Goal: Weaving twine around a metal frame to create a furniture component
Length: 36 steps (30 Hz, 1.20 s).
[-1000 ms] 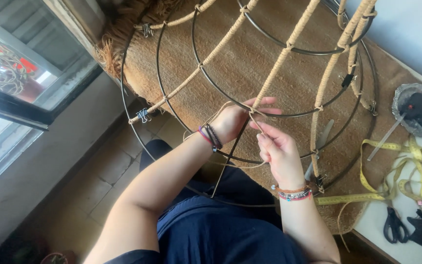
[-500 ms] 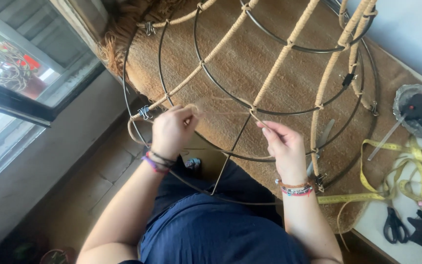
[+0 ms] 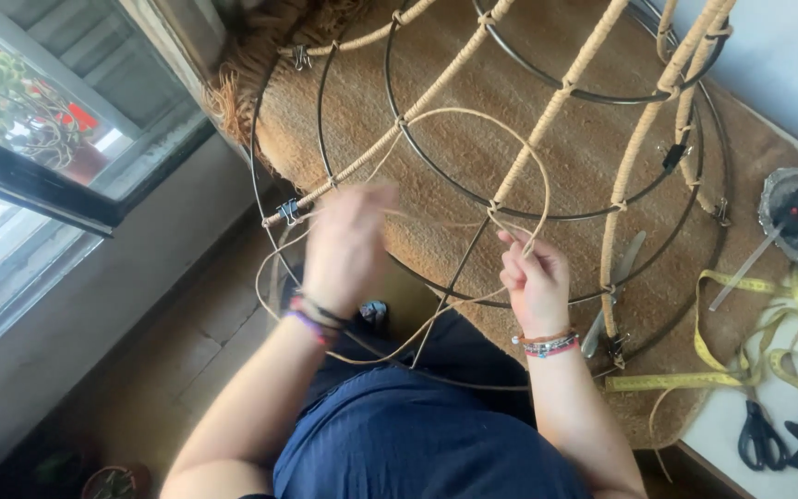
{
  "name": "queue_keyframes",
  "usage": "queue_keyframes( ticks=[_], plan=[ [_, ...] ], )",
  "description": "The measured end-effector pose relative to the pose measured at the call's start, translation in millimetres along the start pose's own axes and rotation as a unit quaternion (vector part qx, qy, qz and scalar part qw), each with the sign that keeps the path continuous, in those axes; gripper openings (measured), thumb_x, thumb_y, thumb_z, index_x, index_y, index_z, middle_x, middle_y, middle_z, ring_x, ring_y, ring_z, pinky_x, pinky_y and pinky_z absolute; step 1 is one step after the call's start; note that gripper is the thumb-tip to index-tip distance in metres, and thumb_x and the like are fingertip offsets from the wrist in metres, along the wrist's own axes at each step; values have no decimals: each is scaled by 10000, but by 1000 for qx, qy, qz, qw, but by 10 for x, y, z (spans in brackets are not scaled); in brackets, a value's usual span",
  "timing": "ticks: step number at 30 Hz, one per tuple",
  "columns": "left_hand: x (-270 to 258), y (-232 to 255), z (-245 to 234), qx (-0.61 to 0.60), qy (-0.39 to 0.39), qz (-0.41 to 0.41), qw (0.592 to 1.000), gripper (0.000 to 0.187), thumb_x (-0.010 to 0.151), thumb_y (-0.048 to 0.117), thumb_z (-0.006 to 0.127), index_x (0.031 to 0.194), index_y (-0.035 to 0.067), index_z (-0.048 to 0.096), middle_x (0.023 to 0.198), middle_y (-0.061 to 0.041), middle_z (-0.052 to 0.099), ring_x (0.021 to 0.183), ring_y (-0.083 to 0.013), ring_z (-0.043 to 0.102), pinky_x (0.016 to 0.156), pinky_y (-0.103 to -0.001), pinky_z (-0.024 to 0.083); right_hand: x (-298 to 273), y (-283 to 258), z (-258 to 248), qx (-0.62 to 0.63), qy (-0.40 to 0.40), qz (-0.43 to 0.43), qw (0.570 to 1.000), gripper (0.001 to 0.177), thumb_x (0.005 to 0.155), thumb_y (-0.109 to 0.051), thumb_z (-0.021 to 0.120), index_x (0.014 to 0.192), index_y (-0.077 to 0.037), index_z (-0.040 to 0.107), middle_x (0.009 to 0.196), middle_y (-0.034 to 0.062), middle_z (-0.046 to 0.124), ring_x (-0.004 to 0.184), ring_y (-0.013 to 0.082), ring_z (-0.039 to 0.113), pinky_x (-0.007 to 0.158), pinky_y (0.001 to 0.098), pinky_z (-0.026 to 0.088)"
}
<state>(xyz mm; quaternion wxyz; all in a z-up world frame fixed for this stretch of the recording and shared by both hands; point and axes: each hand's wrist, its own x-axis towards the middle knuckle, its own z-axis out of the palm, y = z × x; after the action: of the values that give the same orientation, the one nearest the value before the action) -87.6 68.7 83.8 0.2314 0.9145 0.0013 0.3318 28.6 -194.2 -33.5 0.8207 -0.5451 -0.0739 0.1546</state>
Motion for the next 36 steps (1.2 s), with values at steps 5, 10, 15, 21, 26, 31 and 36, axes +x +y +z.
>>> queue_keyframes(
  ticks=[5, 10, 15, 21, 26, 31, 36],
  plan=[
    [211, 57, 967, -253, -186, 13, 949, 444, 939, -49, 524, 1375, 10, 583, 1287, -224, 653, 1241, -419, 606, 1015, -484, 512, -5, 18, -3, 16, -22, -23, 999, 271, 1015, -100, 594, 1254, 8, 663, 980, 58, 691, 583, -18, 249, 469, 109, 201],
    [411, 40, 1129, -346, -361, -54, 864, 307, 956, 141, 557, 1169, -38, 687, 1082, -336, 704, 1119, -531, 627, 950, -610, 511, -100, -244, 229, 52, -34, -36, 997, 295, 1036, -185, 616, 1209, 46, 677, 793, 4, 598, 573, -23, 209, 448, 112, 180],
    [259, -147, 616, -19, -192, -108, 975, 339, 978, 454, 621, 793, 184, 712, 697, -30, 692, 680, -302, 721, 618, -405, 585, -82, -308, 231, 52, -51, -22, 997, 358, 1043, -216, 587, 1213, 91, 660, 650, -76, 261, 547, -7, 204, 443, 129, 169],
    [165, -31, 749, 71, -186, -118, 973, 355, 929, 444, 640, 686, 190, 689, 573, -30, 629, 568, -285, 696, 493, -381, 549, -158, -393, 352, 15, -40, -28, 999, 256, 1025, -63, 556, 1226, 31, 683, 656, -27, 488, 533, -5, 238, 443, 128, 199],
    [428, 39, 1329, 160, -209, -129, 956, 225, 857, 327, 639, 685, 245, 759, 562, 12, 680, 586, -221, 735, 526, -375, 587, -134, -374, 321, 6, -50, -38, 998, 247, 1025, -70, 577, 1222, 35, 681, 712, 7, 536, 554, -20, 258, 452, 117, 211],
    [350, -382, 2355, 167, -200, -71, 963, 164, 807, 253, 665, 697, 173, 757, 653, -63, 712, 703, -300, 757, 602, -428, 606, -191, -343, 325, 14, -72, -39, 997, 246, 1022, -71, 586, 1219, 47, 674, 693, -25, 506, 587, -43, 248, 463, 96, 202],
    [187, -481, 2271, 220, -190, -70, 954, 23, 706, 203, 663, 720, 205, 682, 631, 6, 613, 574, -255, 692, 464, -456, 549, -84, -173, 139, 31, -60, -40, 997, 261, 1029, -75, 571, 1256, -5, 679, 944, 85, 710, 543, -34, 271, 440, 99, 203]
  ],
)
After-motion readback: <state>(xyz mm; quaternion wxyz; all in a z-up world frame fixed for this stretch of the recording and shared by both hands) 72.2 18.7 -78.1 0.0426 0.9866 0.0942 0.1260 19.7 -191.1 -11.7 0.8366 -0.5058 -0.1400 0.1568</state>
